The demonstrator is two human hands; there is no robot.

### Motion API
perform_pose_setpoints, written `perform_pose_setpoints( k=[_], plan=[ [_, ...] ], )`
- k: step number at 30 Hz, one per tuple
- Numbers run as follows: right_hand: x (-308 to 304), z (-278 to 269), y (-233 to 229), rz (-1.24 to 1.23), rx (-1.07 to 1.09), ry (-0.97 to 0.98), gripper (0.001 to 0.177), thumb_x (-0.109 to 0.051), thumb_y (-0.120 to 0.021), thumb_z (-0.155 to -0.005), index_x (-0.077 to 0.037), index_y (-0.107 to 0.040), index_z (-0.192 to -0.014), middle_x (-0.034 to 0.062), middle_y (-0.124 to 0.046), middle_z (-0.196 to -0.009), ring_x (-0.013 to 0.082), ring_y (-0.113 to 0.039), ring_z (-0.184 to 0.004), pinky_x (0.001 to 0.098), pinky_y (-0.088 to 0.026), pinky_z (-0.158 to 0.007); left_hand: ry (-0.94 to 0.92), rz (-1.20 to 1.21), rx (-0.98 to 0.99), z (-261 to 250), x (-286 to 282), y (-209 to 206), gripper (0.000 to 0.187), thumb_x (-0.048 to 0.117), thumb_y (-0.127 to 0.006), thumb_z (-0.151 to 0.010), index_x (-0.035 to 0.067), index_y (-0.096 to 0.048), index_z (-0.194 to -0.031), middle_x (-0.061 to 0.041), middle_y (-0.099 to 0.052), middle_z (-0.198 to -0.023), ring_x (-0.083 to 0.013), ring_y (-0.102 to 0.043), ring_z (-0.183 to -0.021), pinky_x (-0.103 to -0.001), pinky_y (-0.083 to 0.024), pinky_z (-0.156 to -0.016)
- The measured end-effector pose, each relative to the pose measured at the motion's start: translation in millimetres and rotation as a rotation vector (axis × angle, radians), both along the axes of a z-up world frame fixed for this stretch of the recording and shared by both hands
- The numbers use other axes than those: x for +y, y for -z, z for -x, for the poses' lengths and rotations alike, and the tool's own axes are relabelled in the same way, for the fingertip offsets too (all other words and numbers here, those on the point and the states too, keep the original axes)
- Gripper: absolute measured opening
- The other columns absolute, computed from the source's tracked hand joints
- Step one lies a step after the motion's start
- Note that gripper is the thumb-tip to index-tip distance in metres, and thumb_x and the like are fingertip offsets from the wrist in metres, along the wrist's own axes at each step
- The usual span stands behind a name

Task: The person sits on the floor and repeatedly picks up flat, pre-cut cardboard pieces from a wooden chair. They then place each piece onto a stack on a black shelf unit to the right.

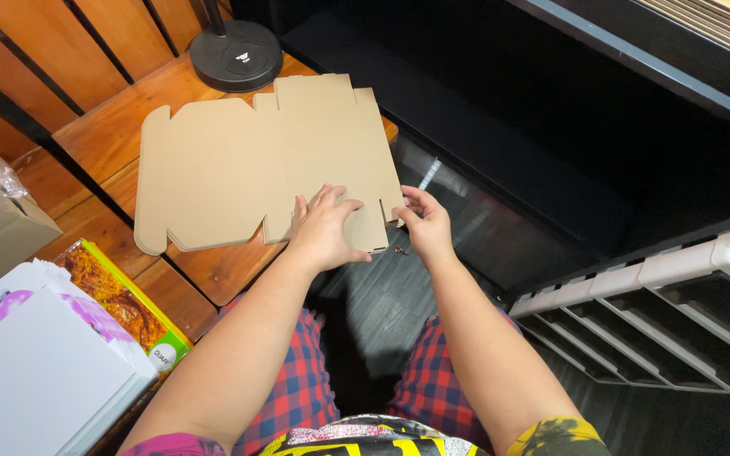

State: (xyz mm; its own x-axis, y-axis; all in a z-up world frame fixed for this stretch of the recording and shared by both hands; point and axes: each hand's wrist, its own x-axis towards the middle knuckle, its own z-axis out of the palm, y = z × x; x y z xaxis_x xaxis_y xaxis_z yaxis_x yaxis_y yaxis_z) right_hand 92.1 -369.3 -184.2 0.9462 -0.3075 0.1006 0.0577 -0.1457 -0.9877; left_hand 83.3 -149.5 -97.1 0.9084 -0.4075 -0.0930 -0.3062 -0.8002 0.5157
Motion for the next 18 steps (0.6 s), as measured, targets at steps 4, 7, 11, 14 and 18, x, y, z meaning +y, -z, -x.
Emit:
perform_pose_setpoints(
  k=[4,7,11,14,18],
  plan=[
    [7,-9,-5,-0.148,0.02,-0.033,0.042,-0.001,-0.074,-0.09,-0.007,-0.069,-0.131,0.0045,-0.076,-0.098,0.0042,-0.068,-0.084,0.0174,-0.059,-0.073,0.004,0.006,0.003,0,0,-1,0.099,0.053,-0.095,-0.056,0.025,-0.058,-0.143,-0.012,-0.04,-0.16,-0.0348,-0.024,-0.158,-0.074,-0.008,-0.124],
    [14,-8,-22,-0.268,-0.003,-0.065,0.045,0.004,-0.072,-0.09,-0.004,-0.063,-0.133,0.0108,-0.076,-0.095,0.0105,-0.071,-0.08,0.0219,-0.062,-0.069,0.007,0.068,-0.001,9,-3,-14,0.107,0.052,-0.095,-0.057,0.021,-0.051,-0.149,-0.016,-0.037,-0.161,-0.0383,-0.025,-0.157,-0.074,-0.008,-0.124],
    [27,-6,-50,-0.341,-0.027,-0.055,0.043,0.006,-0.071,-0.09,-0.001,-0.062,-0.132,0.0136,-0.076,-0.096,0.0141,-0.073,-0.079,0.0252,-0.064,-0.07,-0.025,0.171,-0.091,21,-14,-23,0.099,0.04,-0.09,-0.071,0.01,-0.044,-0.155,-0.026,-0.034,-0.16,-0.0456,-0.026,-0.155,-0.074,-0.018,-0.122],
    [36,-11,-54,-0.366,-0.067,-0.075,0.041,0.006,-0.07,-0.091,-0.002,-0.063,-0.131,0.0142,-0.075,-0.097,0.0163,-0.074,-0.079,0.0275,-0.066,-0.068,-0.093,0.246,-0.242,24,-24,-4,0.089,0.027,-0.083,-0.079,0.007,-0.041,-0.155,-0.028,-0.036,-0.158,-0.0483,-0.033,-0.15,-0.073,-0.029,-0.116],
    [56,-6,-70,-0.37,-0.131,-0.153,0.04,0.005,-0.072,-0.09,-0.004,-0.064,-0.128,0.0124,-0.075,-0.096,0.0127,-0.073,-0.077,0.0206,-0.064,-0.061,-0.232,0.343,-0.516,30,-25,2,0.077,0.014,-0.078,-0.083,0.005,-0.045,-0.152,-0.031,-0.044,-0.149,-0.0505,-0.051,-0.136,-0.062,-0.048,-0.104]
  ],
)
